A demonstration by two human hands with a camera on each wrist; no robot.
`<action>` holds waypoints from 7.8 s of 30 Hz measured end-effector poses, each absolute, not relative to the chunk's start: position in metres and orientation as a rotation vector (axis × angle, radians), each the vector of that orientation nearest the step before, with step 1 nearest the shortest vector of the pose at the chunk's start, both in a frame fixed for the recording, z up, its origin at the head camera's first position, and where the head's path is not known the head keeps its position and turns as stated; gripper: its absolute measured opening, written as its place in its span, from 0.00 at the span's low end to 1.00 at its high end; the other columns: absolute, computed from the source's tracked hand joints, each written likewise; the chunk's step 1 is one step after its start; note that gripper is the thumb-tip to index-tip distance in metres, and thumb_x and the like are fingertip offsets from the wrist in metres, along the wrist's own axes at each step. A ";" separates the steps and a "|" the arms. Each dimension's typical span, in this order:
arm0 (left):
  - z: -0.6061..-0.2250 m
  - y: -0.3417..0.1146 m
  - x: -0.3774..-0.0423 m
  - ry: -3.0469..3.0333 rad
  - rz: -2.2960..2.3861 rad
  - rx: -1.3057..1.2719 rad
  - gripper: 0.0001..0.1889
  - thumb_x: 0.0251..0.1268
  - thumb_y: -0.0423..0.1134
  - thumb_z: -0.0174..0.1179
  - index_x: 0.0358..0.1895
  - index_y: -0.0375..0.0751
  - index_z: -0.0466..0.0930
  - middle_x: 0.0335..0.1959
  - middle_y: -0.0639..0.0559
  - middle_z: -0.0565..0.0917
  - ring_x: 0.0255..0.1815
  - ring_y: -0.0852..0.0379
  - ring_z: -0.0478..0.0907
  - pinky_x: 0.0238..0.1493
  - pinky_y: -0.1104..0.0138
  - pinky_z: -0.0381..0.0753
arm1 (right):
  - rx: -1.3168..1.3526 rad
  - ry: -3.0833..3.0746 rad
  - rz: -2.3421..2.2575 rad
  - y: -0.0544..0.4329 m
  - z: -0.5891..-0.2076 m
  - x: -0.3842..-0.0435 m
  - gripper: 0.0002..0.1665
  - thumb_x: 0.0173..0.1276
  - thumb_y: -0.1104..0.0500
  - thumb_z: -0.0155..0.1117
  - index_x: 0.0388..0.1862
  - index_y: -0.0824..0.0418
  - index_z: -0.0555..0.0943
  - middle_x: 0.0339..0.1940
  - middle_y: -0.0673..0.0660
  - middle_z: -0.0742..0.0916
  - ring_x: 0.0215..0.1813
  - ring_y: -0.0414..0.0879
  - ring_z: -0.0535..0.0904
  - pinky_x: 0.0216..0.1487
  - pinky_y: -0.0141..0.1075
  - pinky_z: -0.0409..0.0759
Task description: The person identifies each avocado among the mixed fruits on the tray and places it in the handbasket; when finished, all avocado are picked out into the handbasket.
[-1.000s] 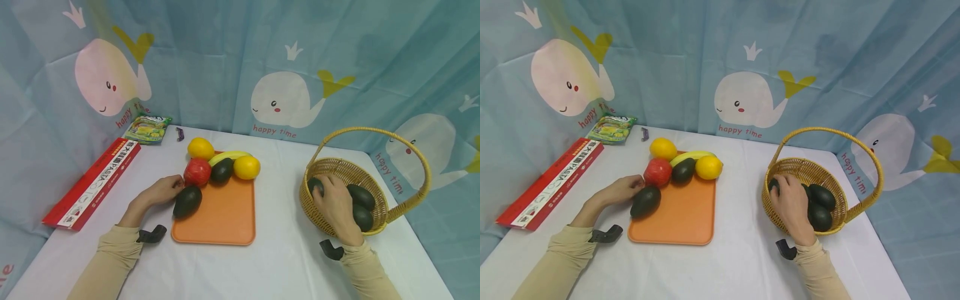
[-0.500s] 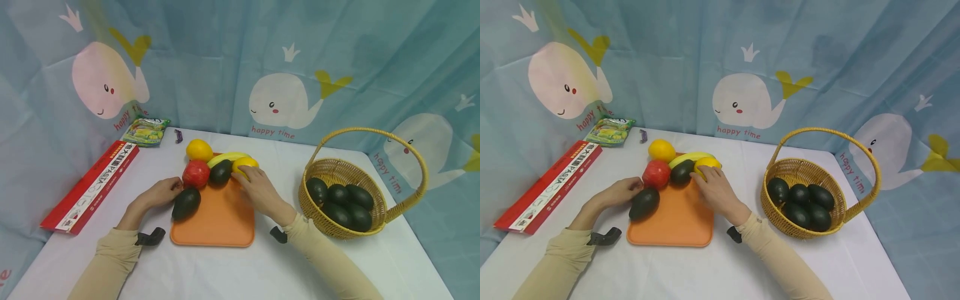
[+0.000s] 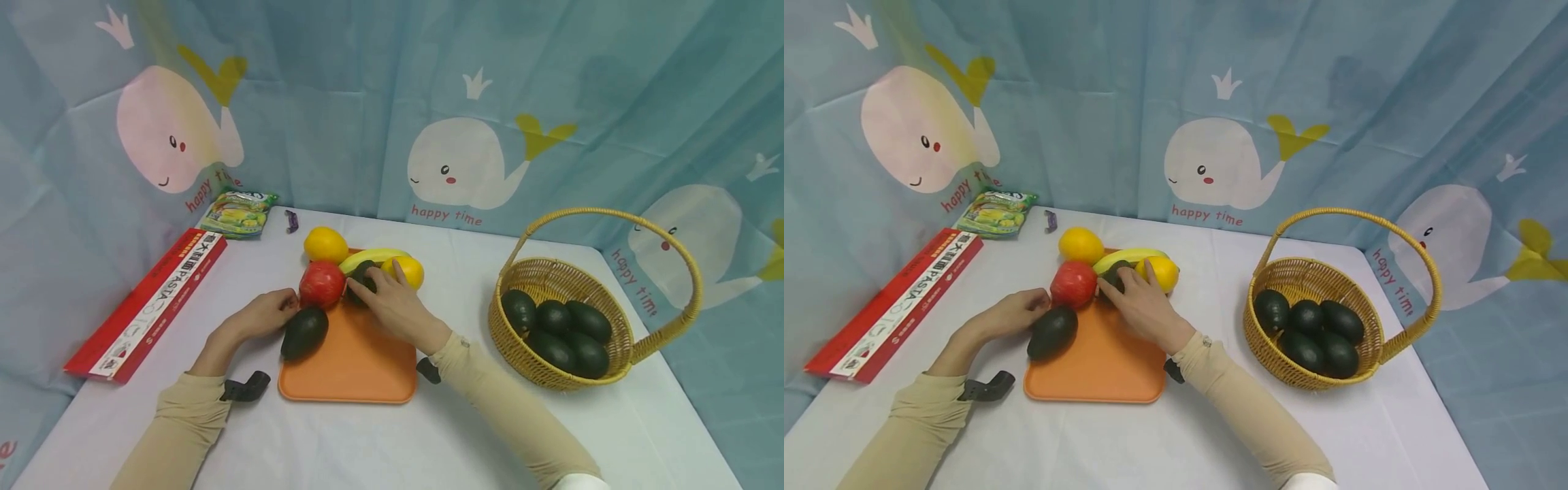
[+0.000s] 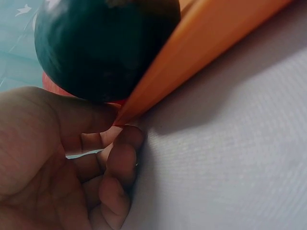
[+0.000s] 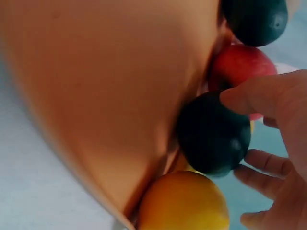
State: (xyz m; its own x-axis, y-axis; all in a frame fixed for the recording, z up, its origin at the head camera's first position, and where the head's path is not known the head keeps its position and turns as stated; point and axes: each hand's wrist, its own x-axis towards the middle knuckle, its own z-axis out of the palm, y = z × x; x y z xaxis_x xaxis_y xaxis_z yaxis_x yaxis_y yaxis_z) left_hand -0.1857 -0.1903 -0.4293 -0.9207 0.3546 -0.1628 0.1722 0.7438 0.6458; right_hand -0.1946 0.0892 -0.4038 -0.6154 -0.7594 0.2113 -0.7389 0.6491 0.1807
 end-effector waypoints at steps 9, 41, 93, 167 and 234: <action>-0.430 -0.191 -0.187 2.669 0.955 0.416 0.05 0.67 0.35 0.52 0.37 0.36 0.73 0.26 0.49 0.73 0.31 0.55 0.70 0.33 0.65 0.67 | 1.264 -2.633 0.002 0.093 -0.403 -0.191 0.30 0.57 0.58 0.72 0.59 0.52 0.74 0.67 0.60 0.75 0.68 0.54 0.72 0.71 0.64 0.60; -0.430 -0.189 -0.185 2.697 0.960 0.418 0.05 0.68 0.35 0.52 0.36 0.37 0.74 0.26 0.50 0.73 0.31 0.56 0.69 0.34 0.65 0.66 | 0.411 -2.635 0.429 0.284 -0.343 -0.110 0.32 0.58 0.60 0.72 0.62 0.60 0.75 0.60 0.68 0.74 0.51 0.64 0.78 0.41 0.59 0.78; -0.434 -0.189 -0.186 2.673 0.957 0.395 0.05 0.68 0.36 0.52 0.36 0.37 0.73 0.27 0.50 0.73 0.32 0.55 0.70 0.33 0.66 0.66 | 0.089 -2.906 0.317 0.315 -0.376 -0.117 0.20 0.70 0.61 0.59 0.57 0.69 0.73 0.29 0.66 0.85 0.17 0.48 0.72 0.19 0.41 0.68; -0.432 -0.189 -0.188 2.608 0.947 0.299 0.07 0.69 0.39 0.52 0.39 0.38 0.73 0.27 0.50 0.73 0.32 0.55 0.69 0.33 0.65 0.66 | 1.276 -2.622 -0.017 0.062 -0.410 -0.125 0.24 0.64 0.47 0.66 0.59 0.47 0.74 0.57 0.58 0.77 0.42 0.47 0.79 0.42 0.34 0.83; -0.434 -0.189 -0.188 2.588 0.944 0.289 0.08 0.70 0.40 0.52 0.42 0.37 0.73 0.29 0.50 0.74 0.33 0.55 0.70 0.33 0.65 0.68 | 0.352 -2.445 0.294 0.284 -0.384 -0.145 0.13 0.56 0.74 0.69 0.42 0.74 0.82 0.46 0.71 0.84 0.48 0.66 0.80 0.48 0.54 0.78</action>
State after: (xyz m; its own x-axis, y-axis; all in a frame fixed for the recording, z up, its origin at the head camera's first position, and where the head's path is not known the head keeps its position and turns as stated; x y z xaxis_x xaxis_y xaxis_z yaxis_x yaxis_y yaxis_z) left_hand -0.1875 -0.1894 -0.4344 -0.9107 0.3124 -0.2703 0.0648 0.7543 0.6533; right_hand -0.1453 0.2844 -0.3835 -0.7575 -0.1772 0.6283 -0.3210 0.9392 -0.1221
